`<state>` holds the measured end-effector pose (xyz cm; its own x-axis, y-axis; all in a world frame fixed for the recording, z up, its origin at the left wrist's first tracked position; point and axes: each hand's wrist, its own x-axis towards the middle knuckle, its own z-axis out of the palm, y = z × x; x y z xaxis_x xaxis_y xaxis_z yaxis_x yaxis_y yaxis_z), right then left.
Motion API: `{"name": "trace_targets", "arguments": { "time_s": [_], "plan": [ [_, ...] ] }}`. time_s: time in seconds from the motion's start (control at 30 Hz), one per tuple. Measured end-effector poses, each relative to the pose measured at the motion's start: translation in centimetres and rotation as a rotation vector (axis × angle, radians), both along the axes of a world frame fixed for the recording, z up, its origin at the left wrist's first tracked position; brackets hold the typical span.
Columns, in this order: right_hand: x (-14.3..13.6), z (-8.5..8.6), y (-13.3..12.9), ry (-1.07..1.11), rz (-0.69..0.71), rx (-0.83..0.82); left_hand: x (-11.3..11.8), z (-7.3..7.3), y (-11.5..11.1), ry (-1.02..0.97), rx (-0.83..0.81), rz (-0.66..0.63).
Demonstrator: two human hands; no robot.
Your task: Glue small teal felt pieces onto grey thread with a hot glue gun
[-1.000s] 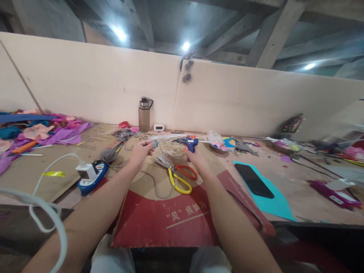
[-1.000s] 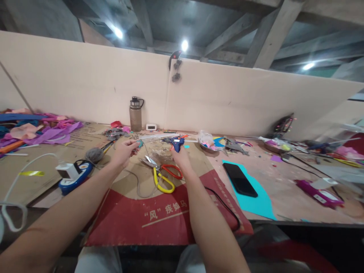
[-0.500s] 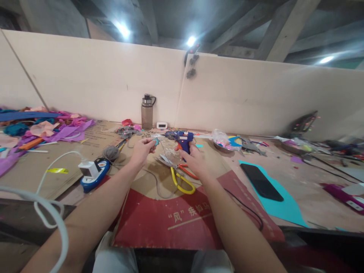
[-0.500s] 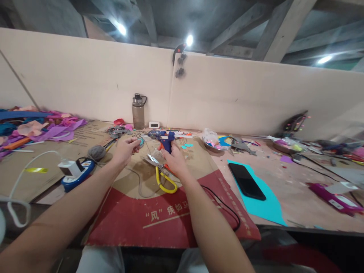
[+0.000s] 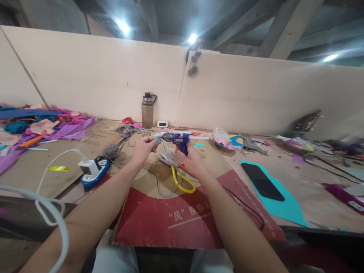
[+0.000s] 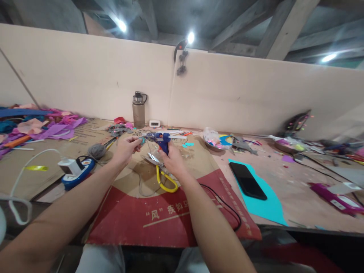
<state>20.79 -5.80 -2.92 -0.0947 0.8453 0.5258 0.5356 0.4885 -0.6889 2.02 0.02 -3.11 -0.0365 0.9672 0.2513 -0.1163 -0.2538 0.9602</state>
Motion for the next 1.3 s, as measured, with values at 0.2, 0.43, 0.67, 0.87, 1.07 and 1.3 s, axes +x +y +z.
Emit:
{"name": "trace_targets", "arguments": {
  "time_s": [0.2,0.43,0.67,0.87,1.07,1.3],
  "plan": [
    [-0.07,0.03,-0.03,-0.05,-0.024,0.001,0.1,0.31,-0.4,0.024,0.001,-0.001],
    [0.0,-0.16,-0.03,-0.074,-0.04,-0.01,0.05,0.1,-0.19,0.003,0.013,0.013],
    [-0.1,0.25,-0.33,-0.079,-0.017,-0.029,0.09,0.2,-0.34,0.012,0.012,-0.004],
    [-0.06,0.28,-0.35,-0.11,-0.045,-0.048,0.06,0.24,-0.3,-0.002,0.02,0.015],
    [-0.15,0.1,-0.26,-0.098,-0.023,-0.009,0.09,0.17,-0.35,0.044,0.025,0.008],
    [-0.2,-0.02,-0.28,-0.094,-0.03,-0.015,0.1,0.28,-0.38,0.012,0.021,0.019]
  ]
}}
